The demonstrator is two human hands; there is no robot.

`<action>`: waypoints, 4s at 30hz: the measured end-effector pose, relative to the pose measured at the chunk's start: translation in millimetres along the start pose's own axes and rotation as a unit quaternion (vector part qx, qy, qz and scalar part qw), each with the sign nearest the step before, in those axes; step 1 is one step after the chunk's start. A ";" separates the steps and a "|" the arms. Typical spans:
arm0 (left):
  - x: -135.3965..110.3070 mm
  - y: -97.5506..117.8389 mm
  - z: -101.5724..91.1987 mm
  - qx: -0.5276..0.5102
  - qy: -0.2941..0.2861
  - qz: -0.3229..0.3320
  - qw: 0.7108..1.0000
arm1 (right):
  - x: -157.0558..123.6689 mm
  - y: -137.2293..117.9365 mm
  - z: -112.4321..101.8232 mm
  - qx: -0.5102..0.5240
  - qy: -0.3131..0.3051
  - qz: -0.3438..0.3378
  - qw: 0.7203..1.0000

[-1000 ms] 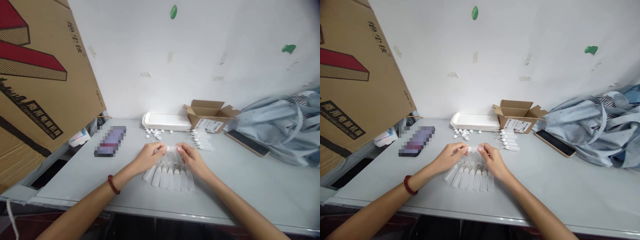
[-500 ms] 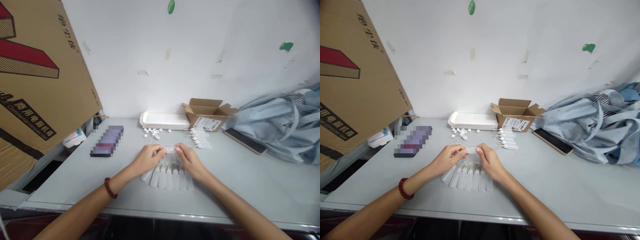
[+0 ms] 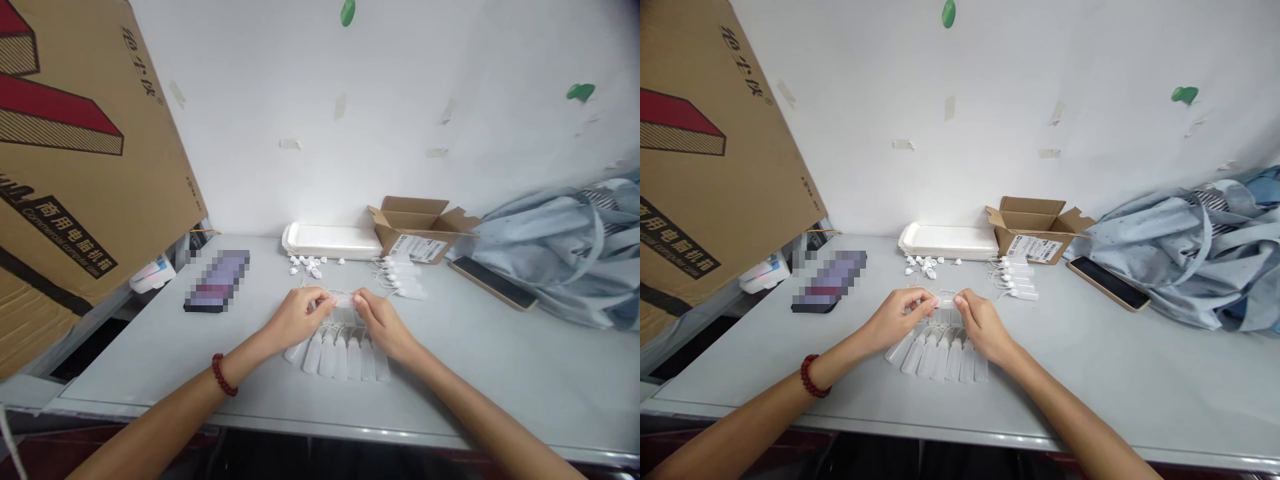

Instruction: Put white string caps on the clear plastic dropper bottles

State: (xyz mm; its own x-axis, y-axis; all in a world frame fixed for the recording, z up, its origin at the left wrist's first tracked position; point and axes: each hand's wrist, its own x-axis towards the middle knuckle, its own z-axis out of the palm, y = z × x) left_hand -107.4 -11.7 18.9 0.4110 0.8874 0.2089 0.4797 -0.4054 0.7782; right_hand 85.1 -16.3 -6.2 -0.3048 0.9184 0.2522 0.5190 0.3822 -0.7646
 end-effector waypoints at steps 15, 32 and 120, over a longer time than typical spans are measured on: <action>-0.1 -4.9 0.5 0.062 0.004 0.073 0.995 | 0.1 -5.5 0.2 0.107 -0.007 0.067 0.992; 27.1 -68.8 -42.7 0.174 0.129 -0.034 0.976 | 8.4 7.5 -56.4 0.000 0.172 0.056 0.983; 17.3 -21.9 -14.4 -0.243 0.091 -0.108 0.960 | 6.4 23.6 -26.4 -0.113 0.031 -0.002 0.993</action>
State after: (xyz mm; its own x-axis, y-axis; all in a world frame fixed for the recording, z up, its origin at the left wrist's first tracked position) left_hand -122.0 15.6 14.0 0.1786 0.9809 0.0765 0.1018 -0.0957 0.9902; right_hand 116.4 1.3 -7.0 -0.2611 0.9189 0.2957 0.6864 0.3921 -0.6124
